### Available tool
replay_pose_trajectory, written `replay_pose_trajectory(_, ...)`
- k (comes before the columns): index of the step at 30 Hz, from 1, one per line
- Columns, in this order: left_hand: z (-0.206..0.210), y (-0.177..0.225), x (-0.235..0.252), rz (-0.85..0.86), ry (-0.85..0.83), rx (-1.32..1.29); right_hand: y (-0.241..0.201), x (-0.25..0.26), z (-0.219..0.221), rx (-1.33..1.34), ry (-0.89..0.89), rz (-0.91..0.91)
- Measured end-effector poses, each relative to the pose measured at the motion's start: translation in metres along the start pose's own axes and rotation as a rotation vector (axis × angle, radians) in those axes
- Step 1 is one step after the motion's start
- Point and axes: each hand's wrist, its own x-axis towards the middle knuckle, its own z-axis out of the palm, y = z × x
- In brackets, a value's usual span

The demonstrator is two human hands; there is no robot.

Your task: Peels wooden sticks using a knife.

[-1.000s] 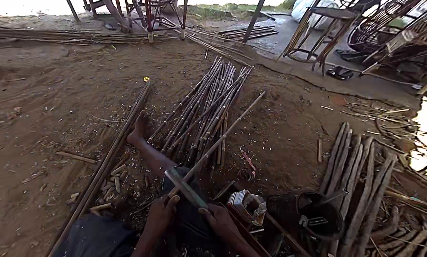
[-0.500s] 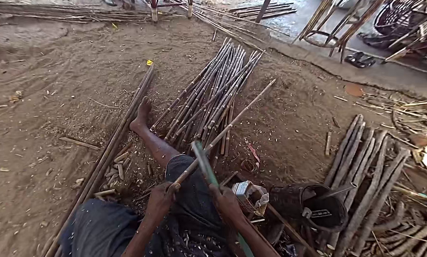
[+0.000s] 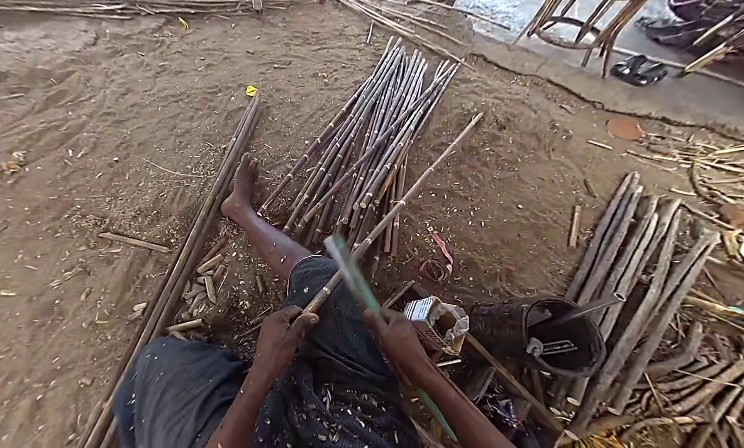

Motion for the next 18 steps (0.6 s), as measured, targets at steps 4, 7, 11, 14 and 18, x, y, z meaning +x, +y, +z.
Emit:
replay_pose_trajectory(4, -0.002, 0.0, 0.001, 0.006, -0.024, 0.007, -0.003, -0.001, -0.001, -0.007, -0.03, -0.011)
replay_pose_trajectory(7, 0.003, 0.0, 0.0, 0.002, -0.022, -0.117, 0.009, 0.01, -0.001, 0.144, 0.111, 0.068)
replay_pose_trajectory(11, 0.003, -0.001, 0.001, -0.019, 0.0, -0.194, -0.003, -0.009, 0.004, -0.017, -0.036, -0.034)
replay_pose_trajectory(14, 0.006, 0.001, 0.0, -0.021, 0.016, -0.204, 0.009, 0.005, 0.004, 0.168, 0.073, 0.067)
replay_pose_trajectory(18, 0.006, 0.0, -0.001, -0.021, 0.011, -0.267, -0.002, -0.007, 0.004, 0.016, -0.011, 0.014)
